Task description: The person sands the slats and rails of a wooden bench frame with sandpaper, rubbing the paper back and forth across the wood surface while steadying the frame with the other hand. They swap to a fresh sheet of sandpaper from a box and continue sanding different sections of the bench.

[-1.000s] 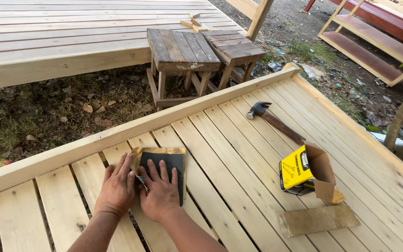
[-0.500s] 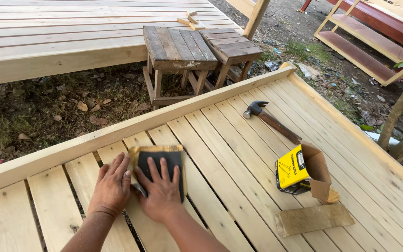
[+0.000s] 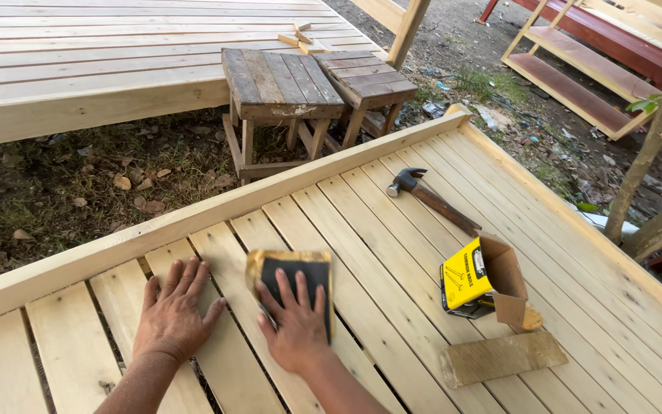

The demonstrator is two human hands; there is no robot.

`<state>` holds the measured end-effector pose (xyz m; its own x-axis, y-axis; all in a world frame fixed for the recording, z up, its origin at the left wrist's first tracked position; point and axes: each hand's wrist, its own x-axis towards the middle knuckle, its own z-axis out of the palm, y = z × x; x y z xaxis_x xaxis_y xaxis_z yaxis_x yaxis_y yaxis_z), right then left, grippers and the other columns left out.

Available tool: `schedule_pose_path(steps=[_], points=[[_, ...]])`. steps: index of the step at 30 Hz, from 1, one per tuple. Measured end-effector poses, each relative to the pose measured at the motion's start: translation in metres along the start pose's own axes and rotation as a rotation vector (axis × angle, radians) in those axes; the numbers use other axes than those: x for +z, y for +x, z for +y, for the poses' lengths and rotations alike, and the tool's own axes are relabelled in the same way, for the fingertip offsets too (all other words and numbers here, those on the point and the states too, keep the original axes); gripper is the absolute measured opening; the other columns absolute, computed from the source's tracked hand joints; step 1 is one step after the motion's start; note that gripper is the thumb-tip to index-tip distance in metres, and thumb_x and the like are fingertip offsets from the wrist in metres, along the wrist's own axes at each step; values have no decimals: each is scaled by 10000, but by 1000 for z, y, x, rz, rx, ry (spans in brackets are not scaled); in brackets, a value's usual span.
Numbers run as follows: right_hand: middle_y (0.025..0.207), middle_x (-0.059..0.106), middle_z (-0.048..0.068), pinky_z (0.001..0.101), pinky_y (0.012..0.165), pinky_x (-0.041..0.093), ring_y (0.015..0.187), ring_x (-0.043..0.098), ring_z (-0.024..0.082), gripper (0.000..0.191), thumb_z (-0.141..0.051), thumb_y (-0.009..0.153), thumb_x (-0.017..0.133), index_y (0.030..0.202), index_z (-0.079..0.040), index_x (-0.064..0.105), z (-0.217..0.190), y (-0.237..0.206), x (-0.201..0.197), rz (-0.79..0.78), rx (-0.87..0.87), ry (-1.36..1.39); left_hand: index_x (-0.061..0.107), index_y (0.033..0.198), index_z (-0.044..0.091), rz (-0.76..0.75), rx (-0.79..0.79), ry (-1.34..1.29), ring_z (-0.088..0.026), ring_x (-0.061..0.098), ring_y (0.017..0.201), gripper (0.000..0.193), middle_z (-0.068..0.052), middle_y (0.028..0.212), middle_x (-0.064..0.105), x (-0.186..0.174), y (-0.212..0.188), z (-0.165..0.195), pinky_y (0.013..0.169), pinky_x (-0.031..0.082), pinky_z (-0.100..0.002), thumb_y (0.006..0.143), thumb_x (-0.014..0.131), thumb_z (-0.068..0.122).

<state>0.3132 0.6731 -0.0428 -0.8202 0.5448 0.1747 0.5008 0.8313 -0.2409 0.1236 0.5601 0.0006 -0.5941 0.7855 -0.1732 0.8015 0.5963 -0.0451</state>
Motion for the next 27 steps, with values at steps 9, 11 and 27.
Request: schedule_pose_path(steps=[9,11,27], points=[[1675,221,107,708,1100,114,1487,200,444,681,-561,958,516,1588,-343,376,47,-110,7,150,-97,-212,32,1648,264,28,-20,-48,-207,-43,1560,825,26,1730,-21,-5,-5,14,1210,-8,-446,964,251,670],[1683,198,104,715,1117,100,1496,176,455,676,-529,974,507,1598,-323,346,45,-73,2,73,-39,-146,37,1649,232,10,-109,-56,-236,-43,1565,839,2,1734,-18,-7,-14,27,1220,-3,-475,972,258,675],[1662,202,59,709,1110,157,1482,214,421,685,-558,932,467,1569,-365,303,37,-75,-11,110,-77,-188,29,1629,101,-23,-140,-230,-225,-32,1574,957,-42,1721,4,-16,-38,54,1240,-27,-525,953,336,705]])
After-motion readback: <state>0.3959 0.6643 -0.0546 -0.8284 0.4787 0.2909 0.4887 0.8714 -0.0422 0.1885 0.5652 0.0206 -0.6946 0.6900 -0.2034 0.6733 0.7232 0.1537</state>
